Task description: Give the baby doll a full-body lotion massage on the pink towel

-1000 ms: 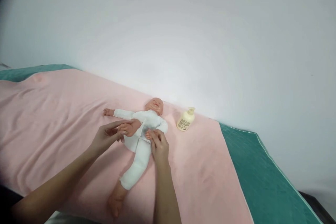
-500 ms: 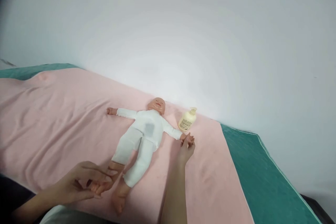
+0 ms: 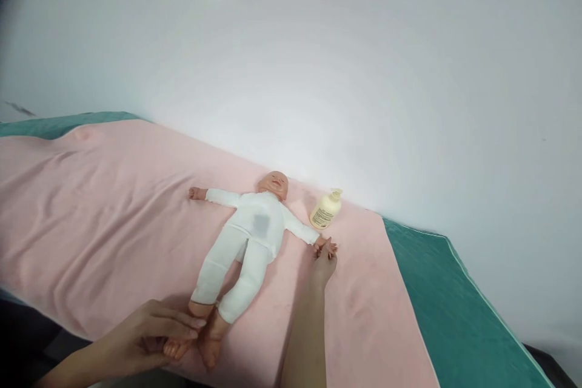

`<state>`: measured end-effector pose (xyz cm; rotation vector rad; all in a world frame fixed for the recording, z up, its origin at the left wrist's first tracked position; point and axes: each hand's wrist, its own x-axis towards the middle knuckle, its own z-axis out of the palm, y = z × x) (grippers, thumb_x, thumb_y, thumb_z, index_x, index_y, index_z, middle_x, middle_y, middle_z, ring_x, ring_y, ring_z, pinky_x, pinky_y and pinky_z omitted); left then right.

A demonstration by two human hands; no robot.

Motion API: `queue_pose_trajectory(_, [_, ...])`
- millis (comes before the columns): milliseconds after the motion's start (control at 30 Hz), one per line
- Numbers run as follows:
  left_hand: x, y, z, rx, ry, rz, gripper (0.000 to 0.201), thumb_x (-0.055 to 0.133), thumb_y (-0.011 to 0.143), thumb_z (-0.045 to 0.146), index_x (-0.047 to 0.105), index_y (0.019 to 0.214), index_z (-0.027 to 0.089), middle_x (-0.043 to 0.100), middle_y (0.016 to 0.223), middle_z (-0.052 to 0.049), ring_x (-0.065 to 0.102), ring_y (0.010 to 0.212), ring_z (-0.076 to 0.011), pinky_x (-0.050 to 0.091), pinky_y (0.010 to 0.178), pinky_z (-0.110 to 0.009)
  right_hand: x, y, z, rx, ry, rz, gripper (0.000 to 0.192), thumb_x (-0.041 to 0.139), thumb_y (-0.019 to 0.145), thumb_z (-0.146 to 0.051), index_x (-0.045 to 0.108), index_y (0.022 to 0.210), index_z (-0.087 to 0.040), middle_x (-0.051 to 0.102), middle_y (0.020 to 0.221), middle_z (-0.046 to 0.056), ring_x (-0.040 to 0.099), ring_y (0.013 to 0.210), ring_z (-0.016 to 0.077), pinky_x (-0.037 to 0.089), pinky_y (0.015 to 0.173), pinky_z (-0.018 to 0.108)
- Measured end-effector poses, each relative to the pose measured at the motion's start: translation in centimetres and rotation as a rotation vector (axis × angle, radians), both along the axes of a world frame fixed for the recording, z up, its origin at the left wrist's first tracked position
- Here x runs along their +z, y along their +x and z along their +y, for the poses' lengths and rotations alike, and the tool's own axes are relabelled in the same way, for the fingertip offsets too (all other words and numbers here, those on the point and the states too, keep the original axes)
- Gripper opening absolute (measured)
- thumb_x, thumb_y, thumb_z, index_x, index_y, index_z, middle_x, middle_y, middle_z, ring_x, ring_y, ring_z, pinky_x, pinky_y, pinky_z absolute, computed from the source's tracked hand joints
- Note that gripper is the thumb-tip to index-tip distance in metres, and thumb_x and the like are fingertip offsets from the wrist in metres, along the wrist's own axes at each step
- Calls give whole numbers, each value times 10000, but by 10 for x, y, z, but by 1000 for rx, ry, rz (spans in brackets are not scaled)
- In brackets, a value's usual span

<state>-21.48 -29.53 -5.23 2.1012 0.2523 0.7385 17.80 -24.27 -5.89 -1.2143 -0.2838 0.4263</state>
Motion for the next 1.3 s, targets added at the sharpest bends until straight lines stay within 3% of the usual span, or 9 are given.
queue_pose_trajectory(133, [4,-1,3,26,48,-27,406,661,850,218,625,1249,278,688,1170,-95,677,1037,-231,554,876,-297,5,-6,-2,-30,-26,18,475,727,686,-553,518,906,-188,597,724,-5,603,598,119,548,541,223])
queue_pose_trajectory(233, [10,-3,11,68,126,-60,436,698,819,235,626,1247,282,702,1138,-91,688,1008,-237,563,848,-289,15,-18,-4,-64,-45,-17,564,731,692,-547,515,1078,-196,637,917,40,621,640,117,549,559,221])
queue_pose_trajectory(400, [25,0,32,172,189,-102,471,751,765,199,638,1214,289,710,1129,-57,694,991,-228,564,843,-282,31,-54,-7,-66,-13,-352,574,644,785,-517,501,1239,-196,542,1269,115,633,821,144,541,638,227])
queue_pose_trajectory(633, [49,30,71,364,-84,-196,311,717,794,249,698,1101,203,693,1159,-87,650,1080,-263,557,872,-344,25,-94,-5,202,104,-1050,287,555,899,-256,637,1173,-227,576,1133,93,590,1032,199,541,841,341])
queue_pose_trajectory(833, [61,61,100,443,-402,-322,418,716,787,348,680,1150,145,681,1172,-122,644,630,-137,558,617,-276,20,-96,0,415,57,-1397,355,463,946,-166,626,1232,-298,579,1140,86,607,1026,176,549,843,305])
queue_pose_trajectory(967, [65,69,105,433,-448,-333,435,726,774,350,680,1156,148,675,1184,-104,610,593,-112,530,581,-250,20,-95,0,471,26,-1428,344,448,954,-186,639,1222,-289,581,1146,93,611,1025,187,550,837,307])
queue_pose_trajectory(1100, [59,62,99,406,-399,-323,400,678,828,330,665,1190,161,692,1150,-93,617,587,-111,549,588,-255,18,-93,0,431,64,-1327,332,470,942,-196,642,1210,-287,581,1131,85,597,1037,184,537,863,317])
queue_pose_trajectory(1200, [51,48,89,380,-211,-306,375,651,855,314,662,1204,178,686,1166,-106,687,713,-173,581,681,-300,19,-88,-2,317,60,-1107,292,536,909,-255,649,1178,-252,575,1134,89,581,1035,194,536,823,315])
queue_pose_trajectory(1300, [42,32,73,282,87,-302,400,686,832,293,652,1226,232,692,1159,-93,701,943,-244,575,784,-303,24,-79,-5,162,-10,-816,364,598,866,-356,613,1197,-207,592,1133,89,587,842,155,521,715,289])
